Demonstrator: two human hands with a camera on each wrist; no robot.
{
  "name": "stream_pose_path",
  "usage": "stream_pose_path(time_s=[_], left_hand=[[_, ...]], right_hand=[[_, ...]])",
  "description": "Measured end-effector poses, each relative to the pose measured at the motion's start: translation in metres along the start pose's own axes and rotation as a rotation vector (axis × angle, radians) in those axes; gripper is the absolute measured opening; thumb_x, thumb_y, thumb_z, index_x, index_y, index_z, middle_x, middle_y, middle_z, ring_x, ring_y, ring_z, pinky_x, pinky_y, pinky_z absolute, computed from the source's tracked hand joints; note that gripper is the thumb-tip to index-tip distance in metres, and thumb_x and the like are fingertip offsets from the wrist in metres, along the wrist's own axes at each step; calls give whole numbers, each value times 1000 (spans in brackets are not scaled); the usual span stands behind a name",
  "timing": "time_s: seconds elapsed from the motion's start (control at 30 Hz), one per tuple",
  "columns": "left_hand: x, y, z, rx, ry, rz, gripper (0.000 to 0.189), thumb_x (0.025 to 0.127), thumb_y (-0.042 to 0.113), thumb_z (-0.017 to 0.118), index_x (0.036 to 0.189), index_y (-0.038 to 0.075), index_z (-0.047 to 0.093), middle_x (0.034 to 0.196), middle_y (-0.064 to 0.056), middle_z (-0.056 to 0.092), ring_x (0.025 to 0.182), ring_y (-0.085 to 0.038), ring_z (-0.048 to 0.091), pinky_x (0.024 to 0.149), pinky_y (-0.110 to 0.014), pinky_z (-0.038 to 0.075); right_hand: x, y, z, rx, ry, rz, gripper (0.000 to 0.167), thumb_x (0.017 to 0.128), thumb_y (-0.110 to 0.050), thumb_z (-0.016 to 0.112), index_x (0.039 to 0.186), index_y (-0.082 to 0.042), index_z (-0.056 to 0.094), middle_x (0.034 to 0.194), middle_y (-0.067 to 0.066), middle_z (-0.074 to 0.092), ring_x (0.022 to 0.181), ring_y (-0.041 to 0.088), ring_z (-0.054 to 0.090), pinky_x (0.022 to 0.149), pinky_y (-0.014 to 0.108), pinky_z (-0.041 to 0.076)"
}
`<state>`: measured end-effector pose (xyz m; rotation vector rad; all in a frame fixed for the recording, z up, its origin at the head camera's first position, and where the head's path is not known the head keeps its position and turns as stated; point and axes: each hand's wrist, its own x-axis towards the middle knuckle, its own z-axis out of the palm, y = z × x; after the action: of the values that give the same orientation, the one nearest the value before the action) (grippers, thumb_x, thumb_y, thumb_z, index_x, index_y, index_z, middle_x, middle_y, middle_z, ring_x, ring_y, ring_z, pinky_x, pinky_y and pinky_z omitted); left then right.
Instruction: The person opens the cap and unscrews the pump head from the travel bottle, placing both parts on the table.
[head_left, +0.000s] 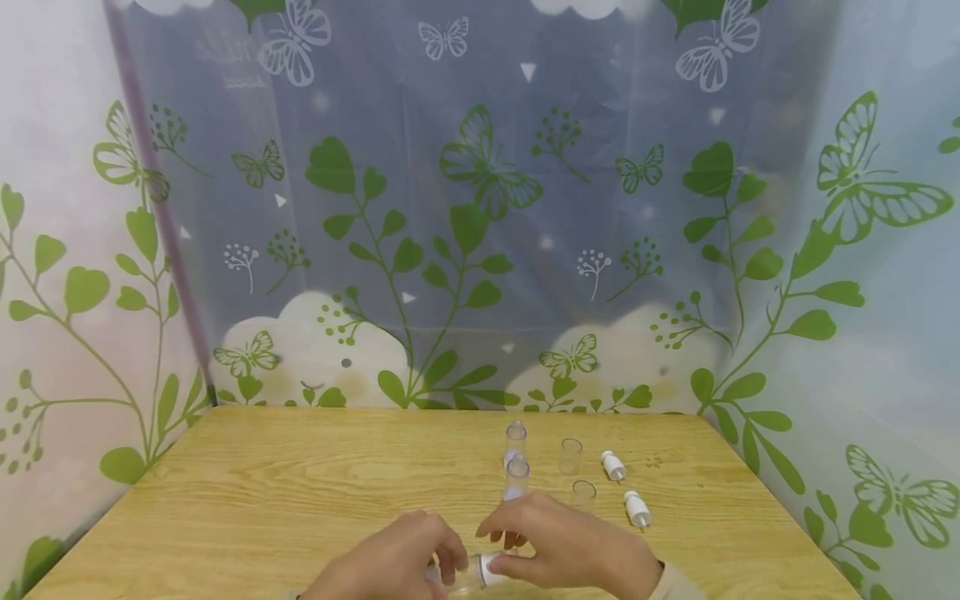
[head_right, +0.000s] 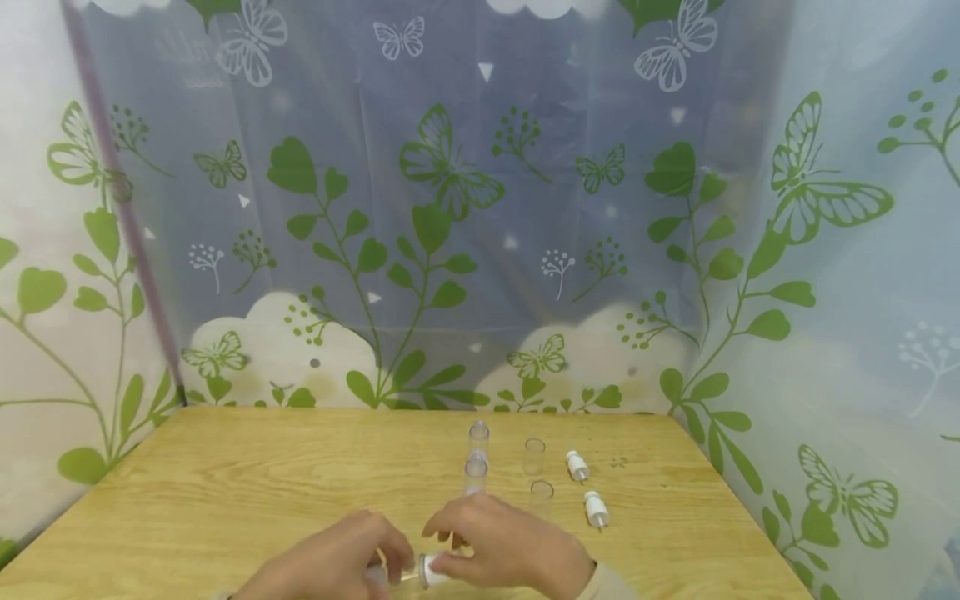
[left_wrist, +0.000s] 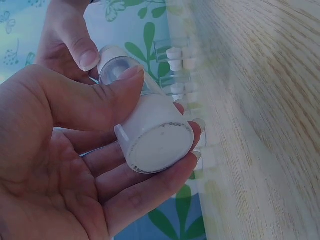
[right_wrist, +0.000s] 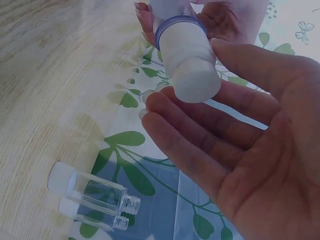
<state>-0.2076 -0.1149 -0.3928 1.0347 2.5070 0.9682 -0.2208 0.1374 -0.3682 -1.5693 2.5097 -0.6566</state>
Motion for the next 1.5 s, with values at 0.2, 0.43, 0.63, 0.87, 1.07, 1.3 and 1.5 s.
stream_pose_path(time_s=[0.2,0.43,0.63,0.87,1.07,1.3,1.5], left_hand=[[1,0,1,-4,-1,-7,19,80,17,85,96,8,80,85,9,76,79,3,62,71,-18,53],[1,1,2,-17,-1,-11,19,79,20,86,93,9,80,83,11,74,77,3,61,70,-18,52],[1,1,3,-17,15,-5,14,78,14,84,91,10,80,83,11,74,77,3,61,69,-18,52],[1,0,3,-71,11,-20,14,77,10,85,90,9,80,84,7,75,76,2,62,68,-18,52],[1,0,2,-80,2,-40,15,78,1,82,91,9,80,85,6,76,78,1,63,69,-19,53],[0,0,3,-31,6,-19,15,79,2,81,91,10,80,85,8,76,79,2,62,70,-18,52],[1,-1,3,6,1,-4,19,77,-1,78,93,9,80,84,9,76,80,3,62,71,-18,52]], right_hand=[[2,-1,2,11,-14,20,21,103,-22,64,120,-12,71,112,-1,76,94,-5,66,80,14,55],[3,-1,6,0,-11,-13,20,102,-19,65,116,-7,74,108,0,77,92,-7,64,79,11,53],[6,1,10,-32,-2,-72,13,101,-17,67,107,-8,75,96,-4,76,82,-13,57,74,6,50],[7,0,11,-35,-13,-46,9,100,-16,68,102,-10,75,89,-8,73,73,-13,51,68,7,49],[5,-2,11,-24,-16,-7,9,99,-18,69,98,-12,76,84,-10,73,67,-14,48,63,6,48],[5,-1,12,-40,6,-45,11,99,-18,70,91,-12,75,75,-7,71,59,-15,39,57,3,42],[5,-1,13,-76,15,-88,13,99,-20,69,90,-12,75,70,-7,69,57,-19,33,56,1,39]])
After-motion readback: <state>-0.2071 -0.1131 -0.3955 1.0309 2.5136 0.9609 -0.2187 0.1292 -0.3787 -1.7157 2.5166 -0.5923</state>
